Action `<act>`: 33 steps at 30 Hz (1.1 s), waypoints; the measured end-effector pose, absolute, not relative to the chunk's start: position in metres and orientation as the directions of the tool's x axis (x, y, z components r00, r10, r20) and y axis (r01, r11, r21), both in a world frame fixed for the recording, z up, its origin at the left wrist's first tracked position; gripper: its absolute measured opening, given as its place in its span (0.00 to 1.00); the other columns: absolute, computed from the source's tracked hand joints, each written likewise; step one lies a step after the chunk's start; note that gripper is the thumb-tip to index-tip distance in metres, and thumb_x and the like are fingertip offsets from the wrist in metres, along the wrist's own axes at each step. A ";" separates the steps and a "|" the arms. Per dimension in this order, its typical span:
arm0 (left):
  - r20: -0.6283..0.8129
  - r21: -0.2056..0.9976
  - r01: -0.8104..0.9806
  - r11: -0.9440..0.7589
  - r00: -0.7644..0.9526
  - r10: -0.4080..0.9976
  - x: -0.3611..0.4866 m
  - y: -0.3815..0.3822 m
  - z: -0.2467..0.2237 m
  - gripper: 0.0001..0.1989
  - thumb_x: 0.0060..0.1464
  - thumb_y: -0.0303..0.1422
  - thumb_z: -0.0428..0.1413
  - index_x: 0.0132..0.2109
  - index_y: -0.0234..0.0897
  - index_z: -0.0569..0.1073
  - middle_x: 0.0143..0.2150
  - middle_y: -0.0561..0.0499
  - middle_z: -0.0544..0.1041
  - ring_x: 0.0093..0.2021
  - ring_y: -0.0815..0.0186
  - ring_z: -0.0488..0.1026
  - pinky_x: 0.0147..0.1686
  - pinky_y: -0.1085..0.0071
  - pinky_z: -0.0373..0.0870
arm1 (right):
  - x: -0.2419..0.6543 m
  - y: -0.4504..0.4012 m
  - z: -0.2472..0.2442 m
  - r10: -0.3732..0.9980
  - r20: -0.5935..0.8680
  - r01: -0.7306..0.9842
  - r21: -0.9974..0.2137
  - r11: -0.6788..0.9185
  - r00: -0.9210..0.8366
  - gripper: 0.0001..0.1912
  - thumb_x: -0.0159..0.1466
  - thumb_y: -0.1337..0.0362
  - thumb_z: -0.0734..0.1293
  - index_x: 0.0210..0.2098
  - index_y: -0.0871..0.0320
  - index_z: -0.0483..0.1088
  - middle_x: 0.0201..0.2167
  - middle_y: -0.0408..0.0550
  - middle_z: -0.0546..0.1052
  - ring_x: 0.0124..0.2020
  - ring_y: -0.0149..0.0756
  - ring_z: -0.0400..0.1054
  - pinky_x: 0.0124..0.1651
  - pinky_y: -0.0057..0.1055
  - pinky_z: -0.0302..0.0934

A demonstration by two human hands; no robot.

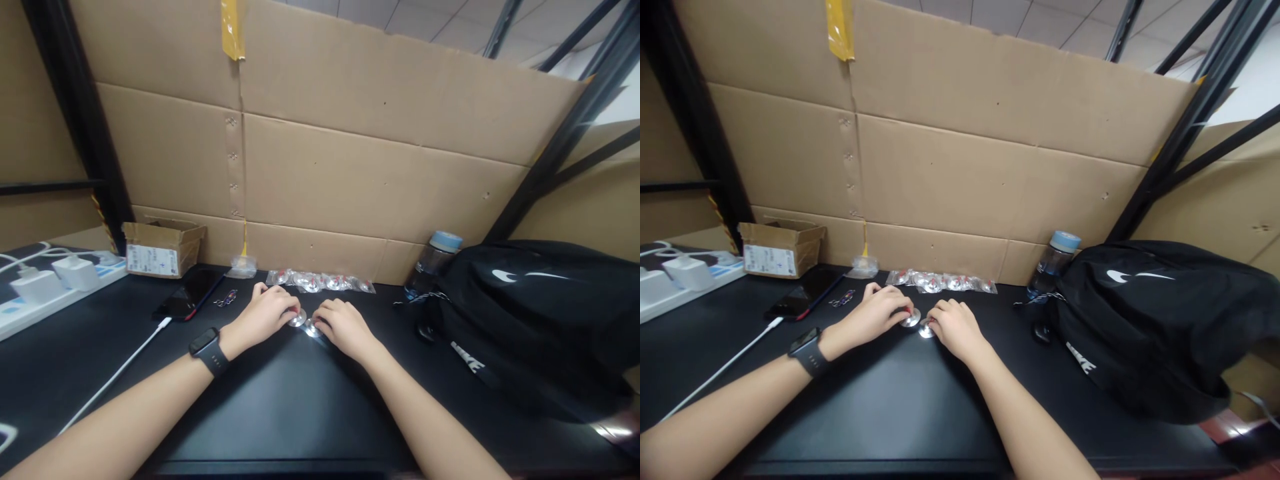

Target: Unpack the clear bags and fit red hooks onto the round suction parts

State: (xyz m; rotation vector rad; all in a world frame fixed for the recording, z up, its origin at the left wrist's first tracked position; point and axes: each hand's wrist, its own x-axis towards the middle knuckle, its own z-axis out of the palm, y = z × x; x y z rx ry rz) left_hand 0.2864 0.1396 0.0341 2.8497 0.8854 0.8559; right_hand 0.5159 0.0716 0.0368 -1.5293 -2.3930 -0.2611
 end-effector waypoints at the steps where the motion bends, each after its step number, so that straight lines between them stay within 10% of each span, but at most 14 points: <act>1: 0.491 0.197 0.519 -0.832 0.682 0.542 0.287 0.140 0.034 0.06 0.64 0.35 0.55 0.39 0.44 0.76 0.38 0.53 0.79 0.46 0.60 0.70 0.46 0.61 0.48 | 0.515 0.072 0.037 0.862 0.321 0.911 0.009 0.412 -0.393 0.06 0.69 0.62 0.65 0.41 0.52 0.75 0.40 0.47 0.77 0.42 0.40 0.68 0.42 0.34 0.57; 5: 0.454 0.245 0.542 -0.804 0.668 0.589 0.288 0.138 0.034 0.05 0.63 0.34 0.55 0.39 0.44 0.76 0.39 0.53 0.79 0.46 0.61 0.70 0.48 0.60 0.49 | 0.514 0.072 0.036 0.883 0.314 0.919 -0.066 0.388 -0.350 0.05 0.67 0.67 0.65 0.36 0.55 0.73 0.38 0.46 0.76 0.40 0.38 0.68 0.42 0.33 0.57; 18: 0.373 0.669 0.440 -0.599 0.498 0.783 0.304 0.126 0.042 0.09 0.60 0.41 0.55 0.39 0.44 0.76 0.40 0.54 0.82 0.45 0.61 0.78 0.48 0.65 0.66 | 0.504 0.075 0.027 0.925 0.369 0.388 -0.843 0.373 -0.090 0.09 0.66 0.56 0.65 0.37 0.56 0.69 0.47 0.49 0.75 0.39 0.35 0.75 0.37 0.29 0.70; 33: 0.380 0.678 0.428 -0.598 0.492 0.783 0.308 0.123 0.040 0.08 0.60 0.41 0.55 0.39 0.45 0.77 0.39 0.56 0.82 0.44 0.62 0.78 0.48 0.64 0.66 | 0.498 0.071 0.031 0.975 0.181 -0.013 -0.983 0.181 -0.130 0.19 0.62 0.54 0.70 0.50 0.50 0.66 0.49 0.48 0.72 0.36 0.36 0.78 0.34 0.34 0.75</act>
